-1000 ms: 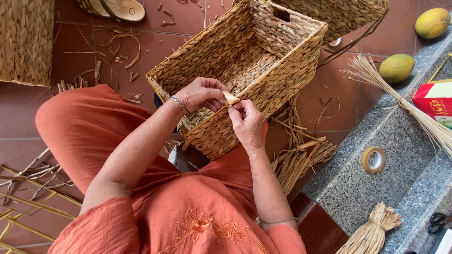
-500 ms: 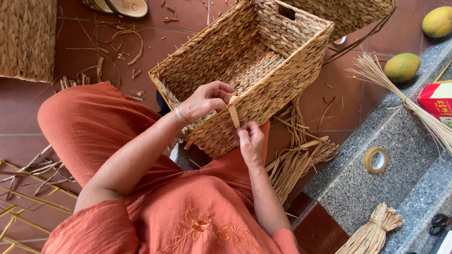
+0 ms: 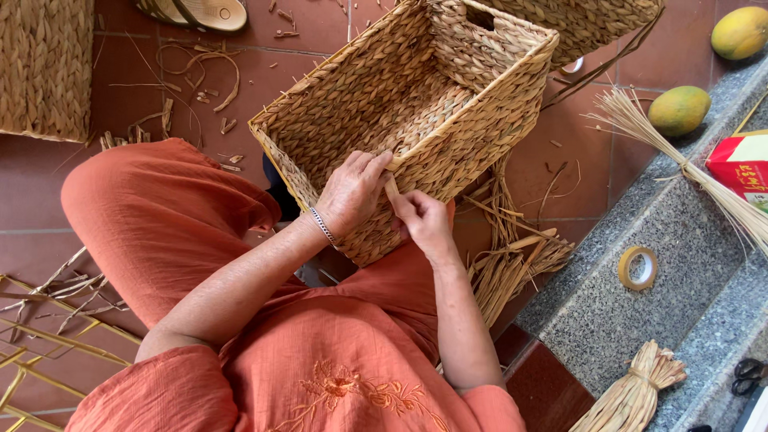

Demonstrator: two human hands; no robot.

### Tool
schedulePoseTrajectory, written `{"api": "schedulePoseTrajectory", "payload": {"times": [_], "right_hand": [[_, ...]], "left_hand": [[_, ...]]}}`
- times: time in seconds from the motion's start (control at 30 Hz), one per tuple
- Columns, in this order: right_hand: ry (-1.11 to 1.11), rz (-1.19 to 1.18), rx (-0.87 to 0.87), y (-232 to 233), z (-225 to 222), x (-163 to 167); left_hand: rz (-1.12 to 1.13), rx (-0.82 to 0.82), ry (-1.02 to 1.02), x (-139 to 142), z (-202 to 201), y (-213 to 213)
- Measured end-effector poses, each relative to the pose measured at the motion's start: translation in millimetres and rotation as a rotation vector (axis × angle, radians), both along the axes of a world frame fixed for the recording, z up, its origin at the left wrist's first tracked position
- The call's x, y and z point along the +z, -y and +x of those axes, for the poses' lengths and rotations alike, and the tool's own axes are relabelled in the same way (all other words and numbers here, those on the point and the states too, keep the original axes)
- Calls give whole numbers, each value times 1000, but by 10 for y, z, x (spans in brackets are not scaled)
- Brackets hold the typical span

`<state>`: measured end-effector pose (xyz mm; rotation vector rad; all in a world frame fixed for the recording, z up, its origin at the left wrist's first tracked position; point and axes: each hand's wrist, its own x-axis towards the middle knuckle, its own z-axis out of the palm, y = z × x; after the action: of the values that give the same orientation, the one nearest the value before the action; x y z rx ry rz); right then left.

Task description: The person sits on the floor weaving a water hyacinth basket. They cut a strip of weaving material with scissors, then wrap and tuck the flat strip around the basket's rim, working the strip along the edge and pressing the weave into place by hand.

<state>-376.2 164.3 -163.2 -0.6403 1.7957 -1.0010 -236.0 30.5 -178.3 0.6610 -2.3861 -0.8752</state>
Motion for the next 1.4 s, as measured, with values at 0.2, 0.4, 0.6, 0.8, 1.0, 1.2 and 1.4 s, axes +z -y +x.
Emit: {"api": "schedulePoseTrajectory", "payload": {"times": [0.2,0.4,0.6,0.8,1.0,1.2,1.4], "right_hand": [[-215,-267,105,-139,133,-268],[-347,-328,-6,-285,421,-404],[-651,-408,22,-303,524,-384],[-388,-369,-2,-271,403,-243],[-386,-483,-8,-146,367,13],[-169,-390,88,177,148,13],[-641,-216,234,380,-133,10]], "left_hand": [[-60,-42,161,39,75,-87],[-1,-80,252,-85,31,-132],[104,-40,257,-139,14,-129],[132,-19,-92,198,113,-18],[-78,-129,-198,332,183,4],[364,64,-144,-148,89,64],[1398,244,-289,-276,-34,333]]}}
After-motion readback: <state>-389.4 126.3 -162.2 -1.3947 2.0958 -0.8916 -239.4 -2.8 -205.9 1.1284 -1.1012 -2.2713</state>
